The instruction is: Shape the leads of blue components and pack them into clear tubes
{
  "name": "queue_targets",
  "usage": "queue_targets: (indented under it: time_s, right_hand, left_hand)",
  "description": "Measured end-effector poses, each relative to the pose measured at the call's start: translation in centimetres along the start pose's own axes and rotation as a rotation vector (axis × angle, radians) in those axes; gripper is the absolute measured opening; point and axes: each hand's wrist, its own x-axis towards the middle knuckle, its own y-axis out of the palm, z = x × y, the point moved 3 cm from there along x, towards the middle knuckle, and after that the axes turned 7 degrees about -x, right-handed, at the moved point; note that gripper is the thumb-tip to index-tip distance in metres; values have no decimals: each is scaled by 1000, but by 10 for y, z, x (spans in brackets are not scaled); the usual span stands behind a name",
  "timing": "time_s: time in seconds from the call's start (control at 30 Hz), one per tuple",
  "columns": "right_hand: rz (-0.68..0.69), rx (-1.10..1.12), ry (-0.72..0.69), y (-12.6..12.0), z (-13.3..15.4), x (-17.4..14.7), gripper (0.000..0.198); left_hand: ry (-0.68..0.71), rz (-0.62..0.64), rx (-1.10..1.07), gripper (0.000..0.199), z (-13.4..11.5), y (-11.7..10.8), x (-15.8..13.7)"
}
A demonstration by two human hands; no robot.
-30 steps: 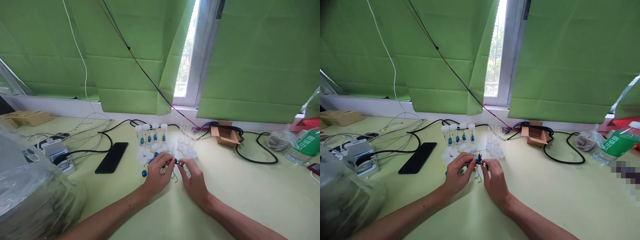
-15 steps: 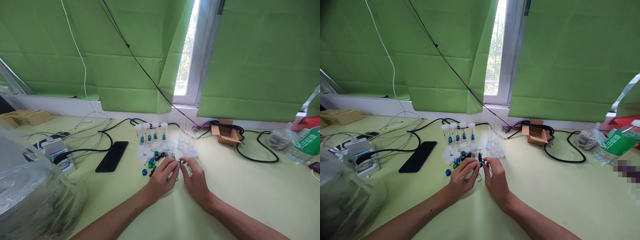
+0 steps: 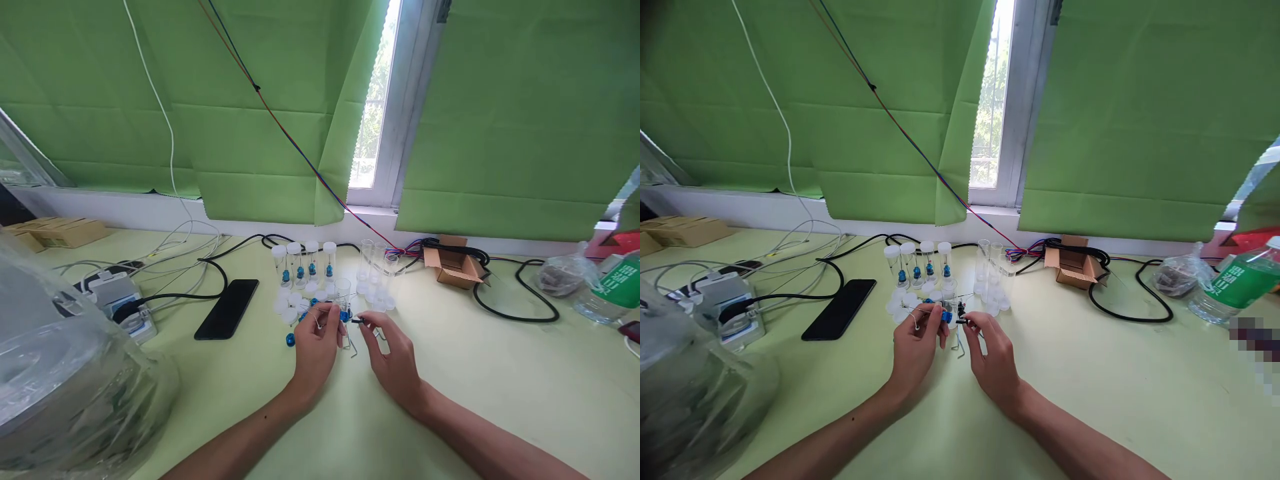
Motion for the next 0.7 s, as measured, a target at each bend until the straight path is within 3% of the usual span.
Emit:
queue_targets:
  time_s: [0.23,0.7]
  right_hand:
    - [-5,26,-43,-1,4,0,23]
    - [3,51,-98,-3,9,2,25]
  left_hand:
    - [-213,-43,-161,35,-2,2,-3]
    - [-346,52,-325,31,8,0,-10]
